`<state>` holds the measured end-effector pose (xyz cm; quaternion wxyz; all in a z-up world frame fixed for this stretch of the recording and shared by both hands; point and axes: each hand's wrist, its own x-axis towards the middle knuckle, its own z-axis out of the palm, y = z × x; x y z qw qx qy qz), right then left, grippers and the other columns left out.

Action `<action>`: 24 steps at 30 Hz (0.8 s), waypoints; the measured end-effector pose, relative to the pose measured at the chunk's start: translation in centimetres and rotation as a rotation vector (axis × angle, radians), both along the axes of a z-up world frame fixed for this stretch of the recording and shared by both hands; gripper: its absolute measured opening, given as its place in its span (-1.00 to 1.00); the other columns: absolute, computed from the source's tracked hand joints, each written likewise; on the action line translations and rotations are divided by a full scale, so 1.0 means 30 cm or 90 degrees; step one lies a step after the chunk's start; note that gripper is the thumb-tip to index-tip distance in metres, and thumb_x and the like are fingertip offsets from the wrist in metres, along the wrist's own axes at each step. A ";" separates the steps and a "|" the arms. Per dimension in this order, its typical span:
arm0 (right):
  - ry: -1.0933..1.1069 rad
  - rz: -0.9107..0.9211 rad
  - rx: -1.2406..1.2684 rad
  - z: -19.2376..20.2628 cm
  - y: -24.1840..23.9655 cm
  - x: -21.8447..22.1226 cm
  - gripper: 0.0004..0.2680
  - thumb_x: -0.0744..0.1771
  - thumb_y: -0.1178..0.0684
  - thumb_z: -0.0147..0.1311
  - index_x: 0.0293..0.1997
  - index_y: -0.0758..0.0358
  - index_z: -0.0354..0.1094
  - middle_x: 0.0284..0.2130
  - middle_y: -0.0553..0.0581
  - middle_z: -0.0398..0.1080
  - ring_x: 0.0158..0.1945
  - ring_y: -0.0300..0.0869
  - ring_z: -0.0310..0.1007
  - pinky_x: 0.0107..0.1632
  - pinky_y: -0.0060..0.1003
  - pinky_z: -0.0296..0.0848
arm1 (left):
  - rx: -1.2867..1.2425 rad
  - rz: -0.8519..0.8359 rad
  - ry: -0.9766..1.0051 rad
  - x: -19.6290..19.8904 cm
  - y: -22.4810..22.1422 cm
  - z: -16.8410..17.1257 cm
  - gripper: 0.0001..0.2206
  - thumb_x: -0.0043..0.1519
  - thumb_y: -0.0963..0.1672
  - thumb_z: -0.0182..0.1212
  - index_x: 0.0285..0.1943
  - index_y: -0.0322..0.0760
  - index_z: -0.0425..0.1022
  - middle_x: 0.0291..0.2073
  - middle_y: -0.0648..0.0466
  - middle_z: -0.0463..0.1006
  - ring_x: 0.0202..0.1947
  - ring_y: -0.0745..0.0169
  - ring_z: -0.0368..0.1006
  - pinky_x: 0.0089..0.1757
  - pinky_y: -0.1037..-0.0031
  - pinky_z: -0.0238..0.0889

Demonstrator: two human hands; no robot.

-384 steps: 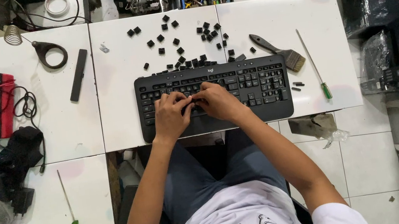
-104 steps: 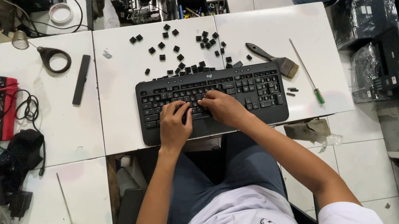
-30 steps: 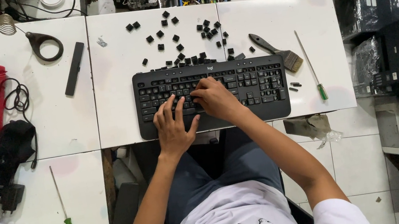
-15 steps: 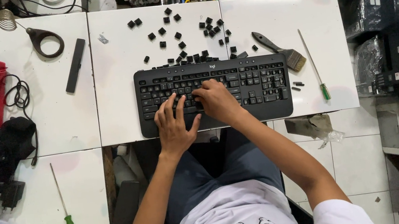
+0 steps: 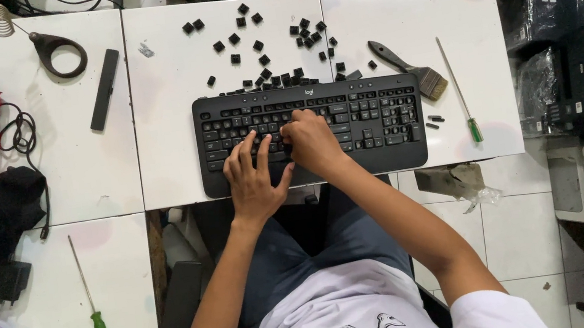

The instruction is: Installing individual keycaps onto a computer keyboard frame at a repair bench.

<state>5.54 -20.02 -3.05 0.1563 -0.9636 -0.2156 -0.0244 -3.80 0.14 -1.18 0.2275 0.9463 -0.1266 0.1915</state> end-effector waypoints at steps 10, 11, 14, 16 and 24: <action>0.018 -0.131 0.027 0.095 0.031 -0.045 -0.91 0.30 0.00 0.57 -0.34 -0.02 0.70 -0.21 0.07 0.41 0.00 0.12 0.48 0.03 0.13 0.54 | 0.016 0.006 -0.001 -0.001 -0.008 0.007 -0.28 0.38 0.20 0.45 0.70 -0.01 0.45 0.64 -0.07 0.29 0.54 -0.17 0.15 0.41 -0.06 -0.07; 0.041 -0.153 0.040 0.099 0.026 -0.048 -0.93 0.30 0.03 0.55 -0.30 -0.09 0.72 -0.17 0.02 0.41 0.05 0.07 0.44 0.13 0.16 0.48 | 0.020 0.006 0.001 -0.001 -0.007 0.005 -0.29 0.40 0.21 0.42 0.70 0.01 0.45 0.65 -0.06 0.27 0.55 -0.16 0.13 0.41 -0.05 -0.09; 0.070 -0.191 0.074 0.118 0.026 -0.074 -0.92 0.32 0.06 0.51 -0.25 -0.15 0.75 -0.12 0.00 0.43 0.12 0.05 0.41 0.27 0.28 0.36 | 0.027 0.006 0.009 -0.007 -0.005 0.004 -0.30 0.40 0.22 0.42 0.70 0.05 0.47 0.66 -0.05 0.26 0.55 -0.14 0.10 0.42 -0.04 -0.13; 0.075 -0.205 0.094 0.129 0.026 -0.080 -0.92 0.33 0.08 0.49 -0.23 -0.14 0.76 -0.10 0.03 0.44 0.15 0.09 0.40 0.31 0.37 0.31 | 0.028 0.007 0.013 -0.003 -0.012 0.008 -0.31 0.39 0.21 0.44 0.69 0.07 0.49 0.65 -0.06 0.26 0.55 -0.14 0.09 0.42 -0.05 -0.13; 0.049 -0.235 0.114 0.111 0.033 -0.104 -0.89 0.34 0.13 0.46 -0.17 -0.12 0.74 -0.11 0.00 0.43 0.15 0.08 0.37 0.32 0.51 0.20 | 0.059 0.010 -0.035 0.024 -0.038 -0.007 -0.38 0.34 0.17 0.45 0.60 0.15 0.59 0.66 -0.07 0.30 0.54 -0.23 0.15 0.40 -0.10 -0.10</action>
